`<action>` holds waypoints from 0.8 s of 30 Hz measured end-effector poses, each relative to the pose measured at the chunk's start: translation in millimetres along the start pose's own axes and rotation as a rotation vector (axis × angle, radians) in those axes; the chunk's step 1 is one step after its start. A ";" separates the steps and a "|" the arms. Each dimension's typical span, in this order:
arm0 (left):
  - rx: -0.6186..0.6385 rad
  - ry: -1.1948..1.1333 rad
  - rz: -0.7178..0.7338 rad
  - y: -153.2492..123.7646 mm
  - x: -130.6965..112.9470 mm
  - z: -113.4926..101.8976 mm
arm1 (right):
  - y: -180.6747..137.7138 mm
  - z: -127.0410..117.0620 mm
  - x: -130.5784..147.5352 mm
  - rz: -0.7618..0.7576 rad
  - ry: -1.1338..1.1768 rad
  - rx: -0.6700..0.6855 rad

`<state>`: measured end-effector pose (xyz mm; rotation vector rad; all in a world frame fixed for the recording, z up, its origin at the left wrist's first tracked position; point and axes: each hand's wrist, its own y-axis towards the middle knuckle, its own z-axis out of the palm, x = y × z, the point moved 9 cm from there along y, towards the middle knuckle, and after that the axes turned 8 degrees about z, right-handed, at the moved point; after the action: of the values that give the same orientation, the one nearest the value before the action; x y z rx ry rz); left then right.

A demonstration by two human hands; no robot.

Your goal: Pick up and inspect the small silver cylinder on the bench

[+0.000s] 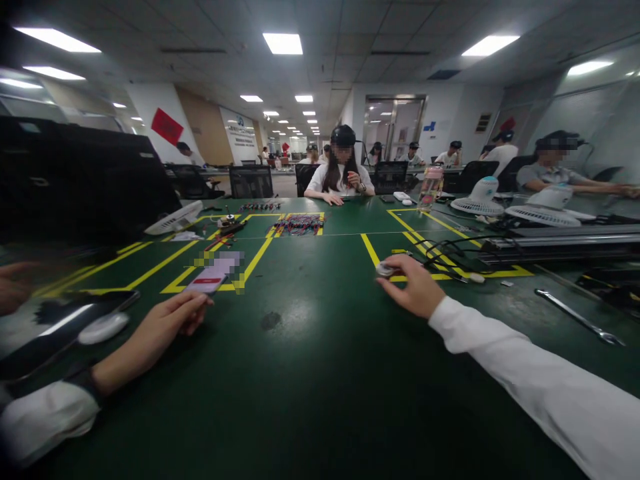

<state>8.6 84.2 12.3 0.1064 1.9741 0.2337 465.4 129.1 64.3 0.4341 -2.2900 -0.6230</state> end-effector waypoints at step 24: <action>0.357 -0.029 0.216 -7.7 -68.4 126.3 | -44.8 124.7 96.4 0.202 0.356 0.405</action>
<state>151.9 78.7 22.9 0.5517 1.9574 0.0158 315.7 85.1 14.4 0.4531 -2.0735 0.0258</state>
